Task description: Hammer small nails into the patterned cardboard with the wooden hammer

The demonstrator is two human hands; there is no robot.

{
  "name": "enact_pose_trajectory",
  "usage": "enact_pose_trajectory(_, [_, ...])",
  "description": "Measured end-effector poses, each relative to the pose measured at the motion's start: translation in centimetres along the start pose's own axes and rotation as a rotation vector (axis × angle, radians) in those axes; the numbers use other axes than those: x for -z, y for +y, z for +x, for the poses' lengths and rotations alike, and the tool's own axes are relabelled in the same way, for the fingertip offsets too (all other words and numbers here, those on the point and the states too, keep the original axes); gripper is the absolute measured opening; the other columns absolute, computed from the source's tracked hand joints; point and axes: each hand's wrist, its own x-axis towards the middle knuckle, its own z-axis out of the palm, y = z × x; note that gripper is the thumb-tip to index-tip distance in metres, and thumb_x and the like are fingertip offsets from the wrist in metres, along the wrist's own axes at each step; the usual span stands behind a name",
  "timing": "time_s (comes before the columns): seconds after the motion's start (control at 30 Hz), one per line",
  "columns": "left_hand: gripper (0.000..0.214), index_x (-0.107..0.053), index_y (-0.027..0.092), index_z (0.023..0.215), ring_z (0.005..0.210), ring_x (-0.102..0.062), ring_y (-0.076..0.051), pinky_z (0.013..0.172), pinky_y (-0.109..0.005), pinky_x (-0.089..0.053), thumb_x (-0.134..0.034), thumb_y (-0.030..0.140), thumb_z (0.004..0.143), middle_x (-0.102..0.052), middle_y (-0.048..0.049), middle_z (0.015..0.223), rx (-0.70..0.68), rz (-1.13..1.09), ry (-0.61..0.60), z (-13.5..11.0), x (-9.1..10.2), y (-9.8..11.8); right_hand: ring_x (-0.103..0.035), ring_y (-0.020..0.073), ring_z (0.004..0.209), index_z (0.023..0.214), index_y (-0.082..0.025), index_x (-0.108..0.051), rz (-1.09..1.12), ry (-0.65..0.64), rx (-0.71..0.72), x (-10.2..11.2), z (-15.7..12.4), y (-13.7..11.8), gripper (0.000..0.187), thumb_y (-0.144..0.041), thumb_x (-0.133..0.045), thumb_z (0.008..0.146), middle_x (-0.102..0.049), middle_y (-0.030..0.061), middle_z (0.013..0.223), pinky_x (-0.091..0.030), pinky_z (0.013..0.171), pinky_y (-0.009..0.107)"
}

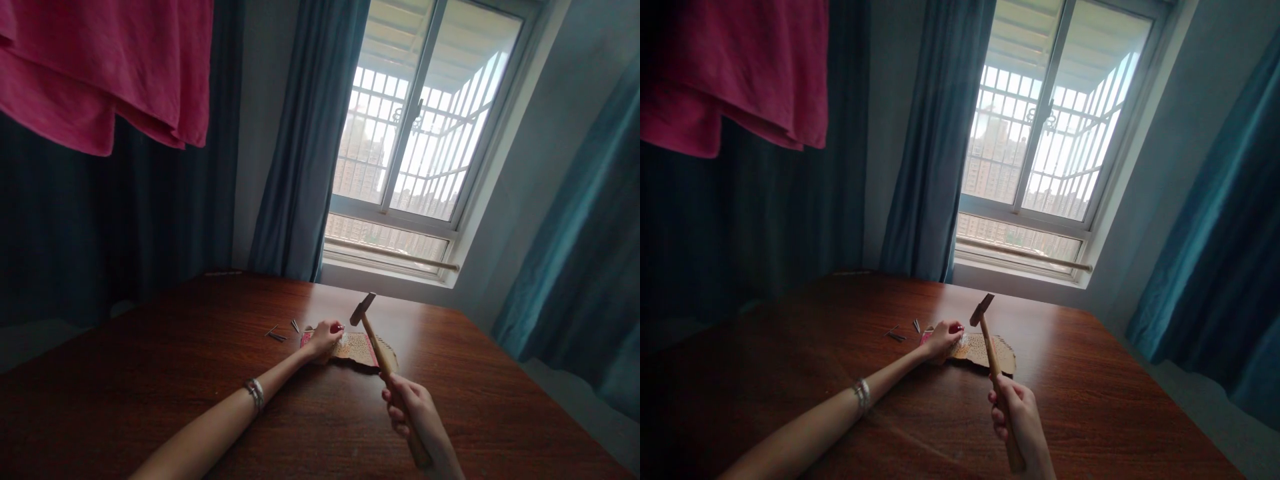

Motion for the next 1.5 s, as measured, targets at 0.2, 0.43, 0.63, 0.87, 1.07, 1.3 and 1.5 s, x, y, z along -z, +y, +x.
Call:
enact_pose_trajectory(0.2, [0.015, -0.062, 0.015, 0.076, 0.070, -0.056, -0.013, 0.063, -0.021, -0.039, -0.052, 0.026, 0.072, -0.064, -0.0020, 0.072, -0.014, 0.025, 0.005, 0.3, -0.4, -0.7, -0.035, 0.0016, 0.034, 0.081, -0.012, -0.055, -0.036, -0.034, -0.003, -0.6, 0.7, 1.1, 0.046, -0.052, -0.065, 0.061, -0.050, -0.0027, 0.058, -0.022, 0.027, 0.013])
enact_pose_trajectory(0.43, [0.015, -0.062, 0.016, 0.076, 0.070, -0.056, -0.013, 0.064, -0.021, -0.040, -0.052, 0.026, 0.072, -0.063, -0.0013, 0.071, -0.012, 0.007, -0.016, 0.1, -0.1, -0.2, -0.034, 0.0009, 0.035, 0.081, -0.013, -0.053, -0.025, -0.016, 0.005, -1.1, 0.3, 1.1, 0.043, -0.051, -0.064, 0.064, -0.049, -0.0033, 0.058, -0.021, 0.028, 0.012])
enact_pose_trajectory(0.63, [0.013, -0.062, 0.016, 0.076, 0.071, -0.057, -0.014, 0.065, -0.021, -0.041, -0.053, 0.025, 0.072, -0.063, -0.0018, 0.073, -0.003, -0.004, -0.018, -0.2, 0.2, 0.4, -0.035, 0.0014, 0.034, 0.076, -0.014, -0.053, -0.051, -0.032, 0.029, -1.5, 0.1, 1.0, 0.042, -0.052, -0.064, 0.062, -0.049, -0.0041, 0.058, -0.021, 0.027, 0.012])
enact_pose_trajectory(0.87, [0.011, -0.062, 0.016, 0.076, 0.071, -0.057, -0.013, 0.066, -0.021, -0.041, -0.054, 0.023, 0.071, -0.064, -0.0020, 0.073, 0.017, 0.013, -0.014, -0.3, 0.3, 0.9, -0.037, 0.0019, 0.035, 0.068, -0.015, -0.051, -0.119, -0.038, 0.053, -1.4, 0.5, 1.3, 0.041, -0.054, -0.060, 0.065, -0.049, -0.0035, 0.058, -0.022, 0.027, 0.013])
enact_pose_trajectory(1.07, [0.011, -0.063, 0.016, 0.075, 0.072, -0.057, -0.014, 0.068, -0.021, -0.041, -0.055, 0.023, 0.071, -0.064, -0.0023, 0.074, 0.022, 0.032, -0.026, -0.3, 0.5, 1.5, -0.034, 0.0018, 0.035, 0.063, -0.015, -0.048, -0.147, -0.039, 0.058, -1.6, 0.2, 1.2, 0.042, -0.056, -0.058, 0.066, -0.048, -0.0036, 0.057, -0.021, 0.027, 0.013])
enact_pose_trajectory(1.3, [0.013, -0.063, 0.016, 0.075, 0.071, -0.057, -0.014, 0.066, -0.021, -0.041, -0.053, 0.024, 0.072, -0.064, -0.0024, 0.073, -0.003, 0.046, -0.006, -0.2, 0.1, 0.8, -0.035, 0.0025, 0.035, 0.065, -0.015, -0.050, -0.137, -0.033, 0.076, -1.8, 0.3, 1.1, 0.043, -0.057, -0.059, 0.064, -0.049, -0.0035, 0.057, -0.023, 0.027, 0.014])
enact_pose_trajectory(1.5, [0.012, -0.062, 0.016, 0.073, 0.069, -0.056, -0.013, 0.065, -0.021, -0.040, -0.053, 0.023, 0.071, -0.063, -0.0017, 0.071, -0.013, 0.044, -0.006, 0.0, -0.1, 0.3, -0.036, 0.0027, 0.035, 0.063, -0.014, -0.050, -0.169, -0.033, 0.103, -1.6, 0.6, 1.2, 0.041, -0.054, -0.057, 0.068, -0.048, -0.0029, 0.057, -0.024, 0.028, 0.014])
